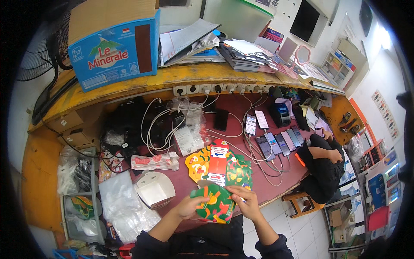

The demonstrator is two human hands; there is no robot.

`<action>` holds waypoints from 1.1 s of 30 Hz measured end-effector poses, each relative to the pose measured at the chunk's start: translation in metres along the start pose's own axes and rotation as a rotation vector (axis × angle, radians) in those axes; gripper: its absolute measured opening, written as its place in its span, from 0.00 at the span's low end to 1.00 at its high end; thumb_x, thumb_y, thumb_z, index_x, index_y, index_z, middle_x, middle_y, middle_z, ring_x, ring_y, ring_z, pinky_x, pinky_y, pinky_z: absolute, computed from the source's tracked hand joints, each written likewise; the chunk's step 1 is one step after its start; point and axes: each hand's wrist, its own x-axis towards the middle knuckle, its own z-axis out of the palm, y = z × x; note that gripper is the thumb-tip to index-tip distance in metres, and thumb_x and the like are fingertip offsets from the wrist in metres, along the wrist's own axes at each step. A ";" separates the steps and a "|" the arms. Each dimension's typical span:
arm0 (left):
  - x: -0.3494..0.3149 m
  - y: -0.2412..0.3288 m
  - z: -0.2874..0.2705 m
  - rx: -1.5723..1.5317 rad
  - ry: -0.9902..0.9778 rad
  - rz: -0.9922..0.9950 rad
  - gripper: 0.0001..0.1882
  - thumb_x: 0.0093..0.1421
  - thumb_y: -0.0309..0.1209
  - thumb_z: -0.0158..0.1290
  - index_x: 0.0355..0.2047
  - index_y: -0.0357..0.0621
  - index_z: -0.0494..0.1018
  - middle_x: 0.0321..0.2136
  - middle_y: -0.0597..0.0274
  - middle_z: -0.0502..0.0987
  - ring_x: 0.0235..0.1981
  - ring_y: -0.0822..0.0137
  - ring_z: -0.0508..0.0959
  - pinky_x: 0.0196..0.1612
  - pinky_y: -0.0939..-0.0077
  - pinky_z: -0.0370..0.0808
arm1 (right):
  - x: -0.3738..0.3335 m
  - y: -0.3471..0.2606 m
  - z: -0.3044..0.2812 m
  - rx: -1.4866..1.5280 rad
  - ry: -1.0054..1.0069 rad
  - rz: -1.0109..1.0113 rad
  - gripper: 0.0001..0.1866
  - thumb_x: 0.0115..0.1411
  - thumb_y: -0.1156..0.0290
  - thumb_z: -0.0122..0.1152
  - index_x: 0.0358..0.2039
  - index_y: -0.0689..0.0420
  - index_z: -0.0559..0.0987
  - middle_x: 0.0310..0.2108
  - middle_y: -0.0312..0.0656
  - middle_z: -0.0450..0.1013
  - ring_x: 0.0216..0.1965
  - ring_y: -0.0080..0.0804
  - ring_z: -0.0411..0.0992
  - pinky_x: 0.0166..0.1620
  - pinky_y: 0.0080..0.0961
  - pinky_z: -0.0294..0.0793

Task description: The person repeatedly picks up colorful paper cutouts from a stack, folds them, and places them into a small white container. The person handles the cutouts one at a time and occasionally adjusts the stack on the table.

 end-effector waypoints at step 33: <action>0.058 -0.059 0.068 1.789 -0.732 1.803 0.67 0.34 0.46 0.68 0.63 0.31 0.34 0.60 0.32 0.45 0.62 0.40 0.48 0.63 0.49 0.47 | -0.146 0.051 0.017 -0.113 0.679 0.573 0.19 0.66 0.63 0.39 0.43 0.68 0.68 0.33 0.62 0.70 0.38 0.60 0.69 0.44 0.42 0.67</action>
